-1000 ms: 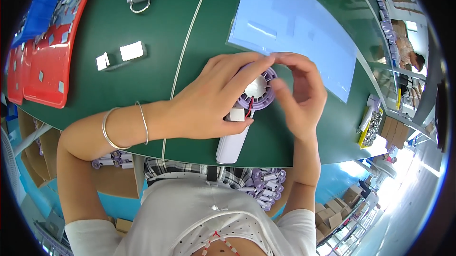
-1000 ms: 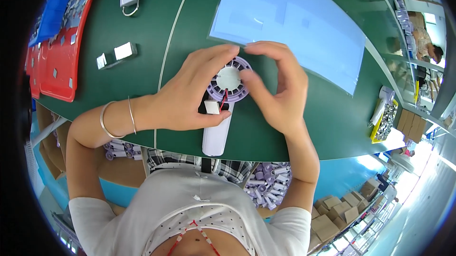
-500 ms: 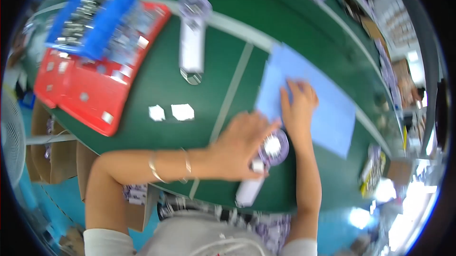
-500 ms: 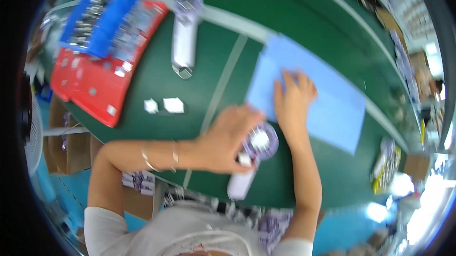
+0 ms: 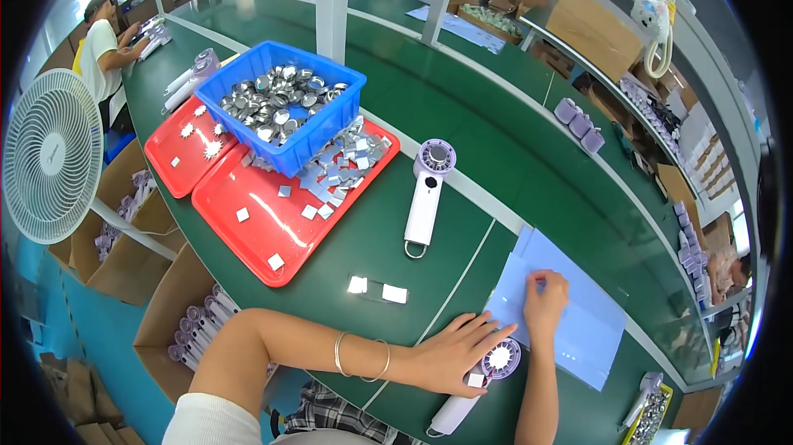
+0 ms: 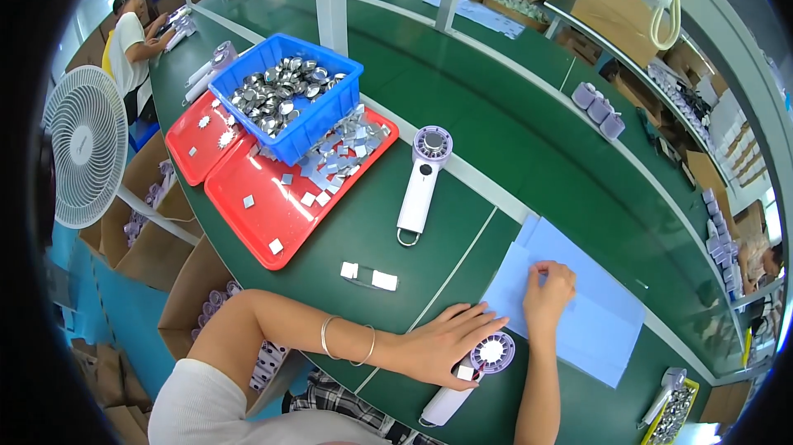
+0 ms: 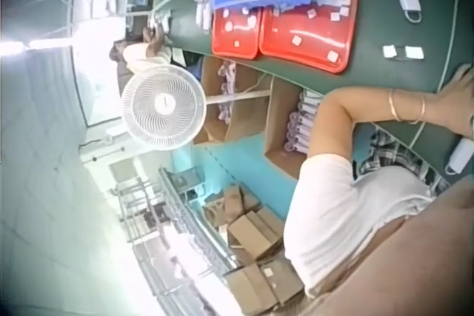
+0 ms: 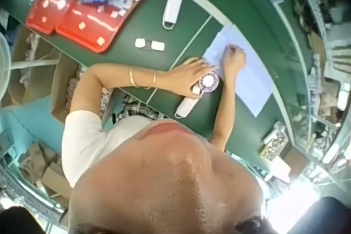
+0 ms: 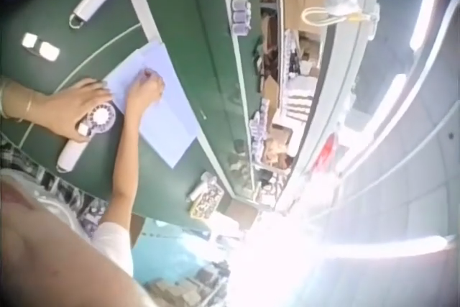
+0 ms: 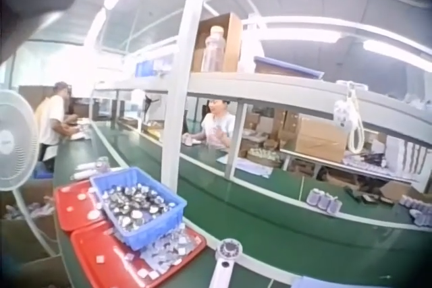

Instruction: The person assembles small portable hand fans by hand, inserting electronic components and fan blades into plastic housings.

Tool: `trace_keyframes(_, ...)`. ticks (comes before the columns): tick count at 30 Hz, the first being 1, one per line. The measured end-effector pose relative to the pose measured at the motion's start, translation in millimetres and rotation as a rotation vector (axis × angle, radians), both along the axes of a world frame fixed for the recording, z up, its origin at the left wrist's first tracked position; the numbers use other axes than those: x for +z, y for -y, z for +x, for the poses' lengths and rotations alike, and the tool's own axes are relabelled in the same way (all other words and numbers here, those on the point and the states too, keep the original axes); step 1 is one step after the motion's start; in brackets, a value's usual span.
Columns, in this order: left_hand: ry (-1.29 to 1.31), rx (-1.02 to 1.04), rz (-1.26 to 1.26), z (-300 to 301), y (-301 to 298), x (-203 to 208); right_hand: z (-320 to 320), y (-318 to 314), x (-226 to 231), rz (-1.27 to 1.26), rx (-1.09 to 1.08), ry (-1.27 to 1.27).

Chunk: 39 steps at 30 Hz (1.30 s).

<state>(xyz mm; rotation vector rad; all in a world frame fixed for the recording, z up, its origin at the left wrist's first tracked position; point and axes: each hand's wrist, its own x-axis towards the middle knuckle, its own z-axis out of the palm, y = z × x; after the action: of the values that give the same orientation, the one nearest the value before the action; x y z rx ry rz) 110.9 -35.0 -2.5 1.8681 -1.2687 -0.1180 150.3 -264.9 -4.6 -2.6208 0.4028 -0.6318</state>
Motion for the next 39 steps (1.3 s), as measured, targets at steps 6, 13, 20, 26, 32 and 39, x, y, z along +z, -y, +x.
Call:
trace_keyframes(6,-0.010,-0.016,0.003,-6,-1,0,-13,-5,-1,-0.094,0.061,0.041)
trace_keyframes(13,-0.026,0.008,-0.006,-2,1,-9,-45,-18,42,0.332,0.218,0.089)
trace_keyframes(20,-0.107,-0.078,-0.056,11,-1,5,-96,-29,67,0.855,0.122,0.133)
trace_keyframes(26,-0.208,-0.090,-0.069,6,-3,2,-118,-53,74,0.967,0.170,-0.025)
trace_keyframes(32,-0.183,-0.077,-0.054,5,-3,1,-126,-65,64,0.698,0.297,-0.039)
trace_keyframes(39,-0.177,-0.072,-0.064,7,-2,1,-123,-68,61,0.761,0.255,0.006)
